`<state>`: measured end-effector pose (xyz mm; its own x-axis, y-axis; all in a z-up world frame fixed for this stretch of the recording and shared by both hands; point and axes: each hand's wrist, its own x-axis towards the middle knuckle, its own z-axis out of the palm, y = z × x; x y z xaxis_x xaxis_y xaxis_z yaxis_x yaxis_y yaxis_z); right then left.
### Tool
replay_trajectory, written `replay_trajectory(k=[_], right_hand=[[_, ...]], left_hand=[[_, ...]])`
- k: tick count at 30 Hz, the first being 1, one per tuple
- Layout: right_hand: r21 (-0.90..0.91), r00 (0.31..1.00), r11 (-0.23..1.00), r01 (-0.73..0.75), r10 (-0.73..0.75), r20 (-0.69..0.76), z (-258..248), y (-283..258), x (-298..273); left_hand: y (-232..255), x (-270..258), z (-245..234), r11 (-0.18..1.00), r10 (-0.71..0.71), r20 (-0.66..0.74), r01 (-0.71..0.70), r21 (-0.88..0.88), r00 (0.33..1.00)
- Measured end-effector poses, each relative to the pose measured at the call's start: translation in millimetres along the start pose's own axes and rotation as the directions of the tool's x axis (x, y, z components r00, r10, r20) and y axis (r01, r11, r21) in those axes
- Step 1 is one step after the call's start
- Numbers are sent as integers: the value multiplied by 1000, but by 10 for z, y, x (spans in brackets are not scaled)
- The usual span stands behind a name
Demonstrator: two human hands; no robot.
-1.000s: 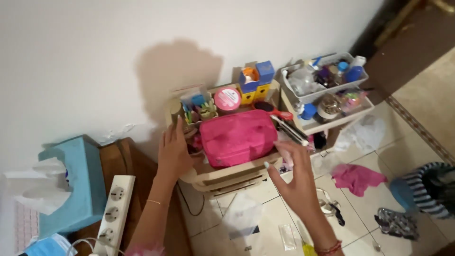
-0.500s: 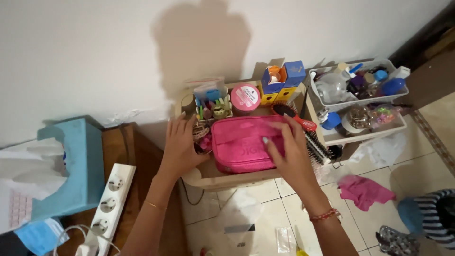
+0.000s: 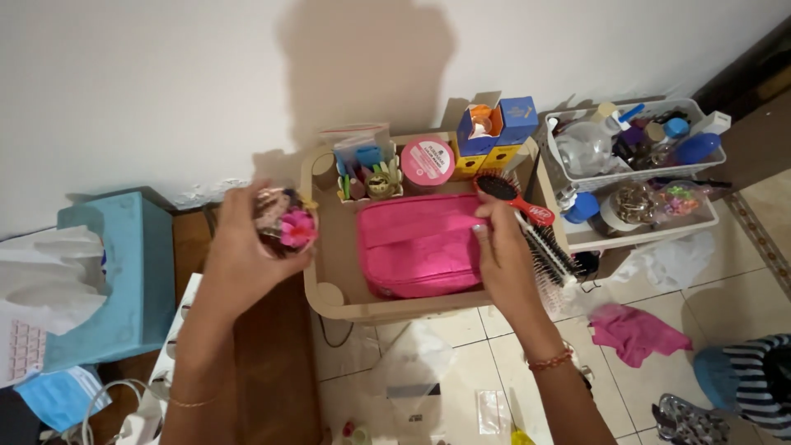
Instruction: Organizing various personal care products, cosmetics, and small items on a tiered storage cart and the floor.
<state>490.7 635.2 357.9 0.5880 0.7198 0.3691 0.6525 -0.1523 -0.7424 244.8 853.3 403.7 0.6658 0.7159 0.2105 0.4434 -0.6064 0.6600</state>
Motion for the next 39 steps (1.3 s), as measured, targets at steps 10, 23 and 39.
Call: replay_trajectory(k=[10,23,39], right_hand=[[1,997,997,-71,71,-8,416,-56,21],[336,995,939,-69,87,-39,287,-171,-33],[478,913,869,-128,292,-286,-963,322,-512]], left_hand=[[146,-23,-125,986,165,-127,-163,33,978],[873,94,121,971,202,-30,-205,-126,979],[1280,775,1849,866,477,233,-498,40,848]])
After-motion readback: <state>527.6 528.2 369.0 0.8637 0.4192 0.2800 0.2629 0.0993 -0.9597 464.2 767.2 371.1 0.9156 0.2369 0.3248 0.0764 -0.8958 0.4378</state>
